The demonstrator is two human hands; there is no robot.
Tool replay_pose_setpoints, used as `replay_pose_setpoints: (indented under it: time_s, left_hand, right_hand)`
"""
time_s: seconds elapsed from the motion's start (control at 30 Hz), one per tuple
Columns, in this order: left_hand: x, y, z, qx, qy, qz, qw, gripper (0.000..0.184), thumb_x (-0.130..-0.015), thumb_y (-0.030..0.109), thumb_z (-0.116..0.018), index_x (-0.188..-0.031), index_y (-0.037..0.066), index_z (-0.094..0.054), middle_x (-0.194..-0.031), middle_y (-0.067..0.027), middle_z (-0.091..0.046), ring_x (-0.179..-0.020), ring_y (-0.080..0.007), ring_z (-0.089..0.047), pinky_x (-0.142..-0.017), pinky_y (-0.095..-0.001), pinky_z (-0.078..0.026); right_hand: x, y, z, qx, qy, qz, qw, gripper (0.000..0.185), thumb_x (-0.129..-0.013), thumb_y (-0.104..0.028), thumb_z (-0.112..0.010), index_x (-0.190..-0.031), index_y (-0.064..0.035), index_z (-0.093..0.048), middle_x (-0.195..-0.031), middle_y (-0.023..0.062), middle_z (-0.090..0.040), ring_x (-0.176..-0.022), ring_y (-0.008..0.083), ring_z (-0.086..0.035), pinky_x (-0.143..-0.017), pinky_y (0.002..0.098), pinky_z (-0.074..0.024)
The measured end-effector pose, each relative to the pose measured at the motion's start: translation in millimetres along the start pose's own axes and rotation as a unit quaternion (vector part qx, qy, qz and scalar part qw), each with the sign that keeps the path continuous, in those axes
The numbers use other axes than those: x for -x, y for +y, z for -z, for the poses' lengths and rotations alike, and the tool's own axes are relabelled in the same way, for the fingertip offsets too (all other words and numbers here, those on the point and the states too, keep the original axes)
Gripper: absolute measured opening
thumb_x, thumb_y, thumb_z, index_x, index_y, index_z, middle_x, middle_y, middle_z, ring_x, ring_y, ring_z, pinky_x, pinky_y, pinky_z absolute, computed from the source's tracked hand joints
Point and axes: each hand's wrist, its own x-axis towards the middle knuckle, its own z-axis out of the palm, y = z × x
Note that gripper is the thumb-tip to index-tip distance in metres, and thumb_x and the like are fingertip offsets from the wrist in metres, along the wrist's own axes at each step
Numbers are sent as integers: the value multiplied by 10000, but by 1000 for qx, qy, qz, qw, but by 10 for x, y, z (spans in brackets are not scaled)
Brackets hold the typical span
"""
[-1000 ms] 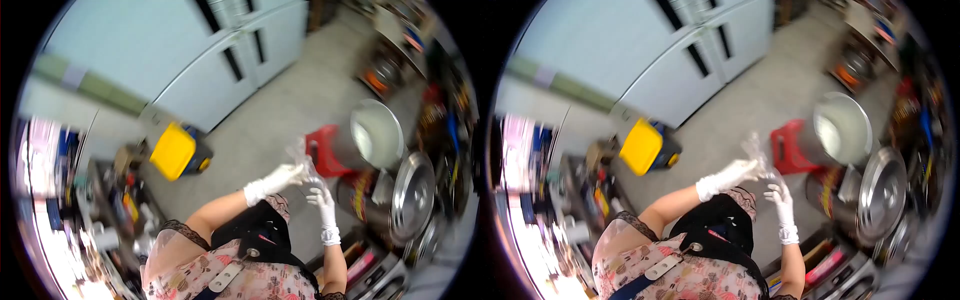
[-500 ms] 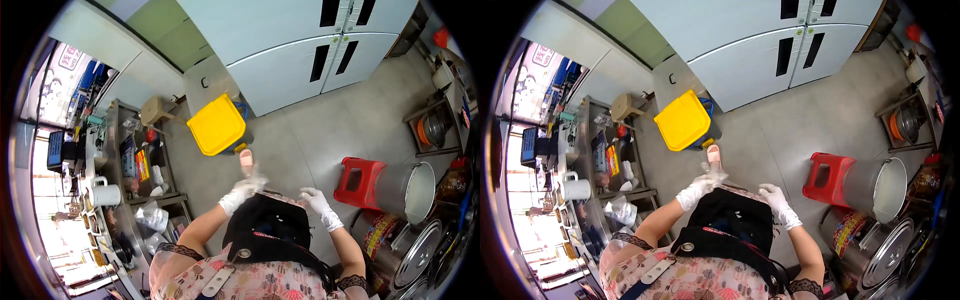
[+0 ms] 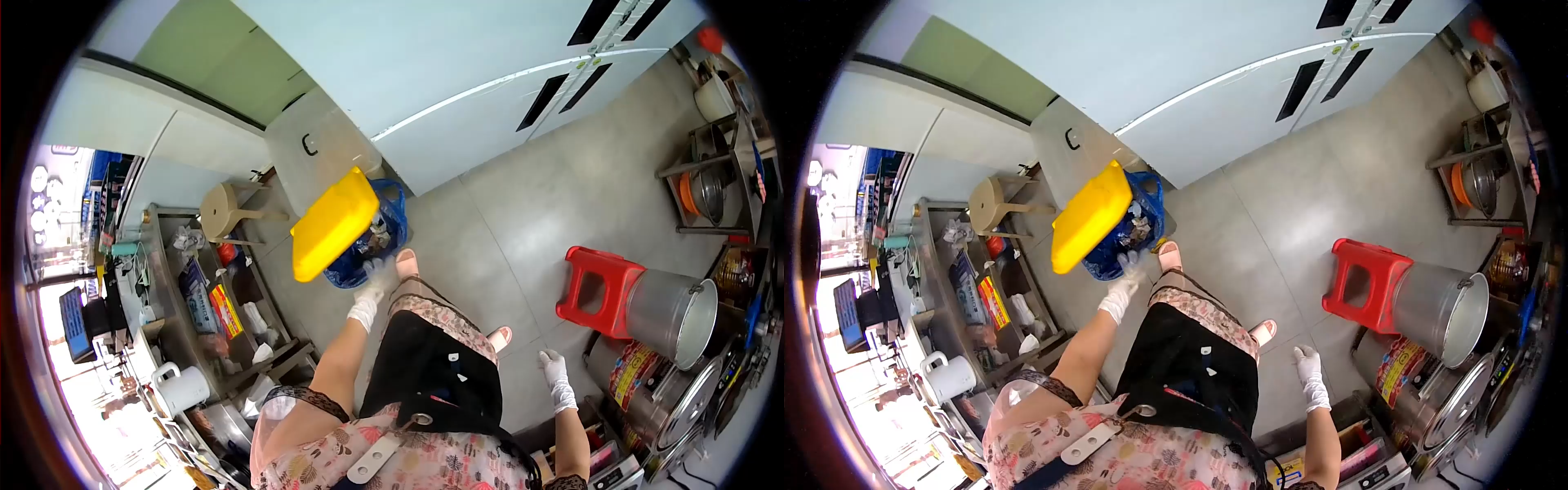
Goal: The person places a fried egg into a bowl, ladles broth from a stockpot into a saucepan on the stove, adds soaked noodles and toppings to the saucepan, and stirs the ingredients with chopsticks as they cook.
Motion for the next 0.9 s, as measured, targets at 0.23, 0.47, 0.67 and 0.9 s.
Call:
replay_pose_setpoints:
  time_s: [0.23,0.47,0.67,0.9]
  left_hand:
    - [-76,890,-278,-117,145,23,982,299,-901,78,-540,-1171,-40,-489,-1126,-189,-554,-873,-335,-647,-652,-402,-588]
    - [695,190,-895,-484,30,-108,868,180,-859,196,-549,-910,58,-653,-736,-54,-627,-538,-182,-607,-445,-320,-477]
    - [2144,-922,-2478,-646,-243,-207,693,267,-891,200,-608,-1068,2,-640,-847,-57,-670,-599,-104,-587,-531,-242,-463]
    - [4080,-2206,-4868,-596,-492,-406,488,311,-887,194,-605,-1123,-9,-616,-990,-96,-672,-842,-152,-620,-763,-279,-491]
  right_hand:
    - [-76,372,76,58,-8,12,998,330,-863,-187,-610,-1069,70,-613,-875,120,-666,-768,160,-610,-697,281,-490]
    - [33,897,885,93,15,131,987,370,-878,-198,-586,-1142,62,-589,-984,152,-660,-863,189,-631,-766,300,-496]
    - [297,1275,2288,-281,153,43,947,400,-906,-357,-574,-1106,-11,-580,-883,101,-659,-722,207,-643,-681,336,-522]
    - [227,1020,4069,-556,297,5,777,779,-822,-607,-569,-1275,13,-438,-1187,201,-549,-907,281,-621,-734,395,-513]
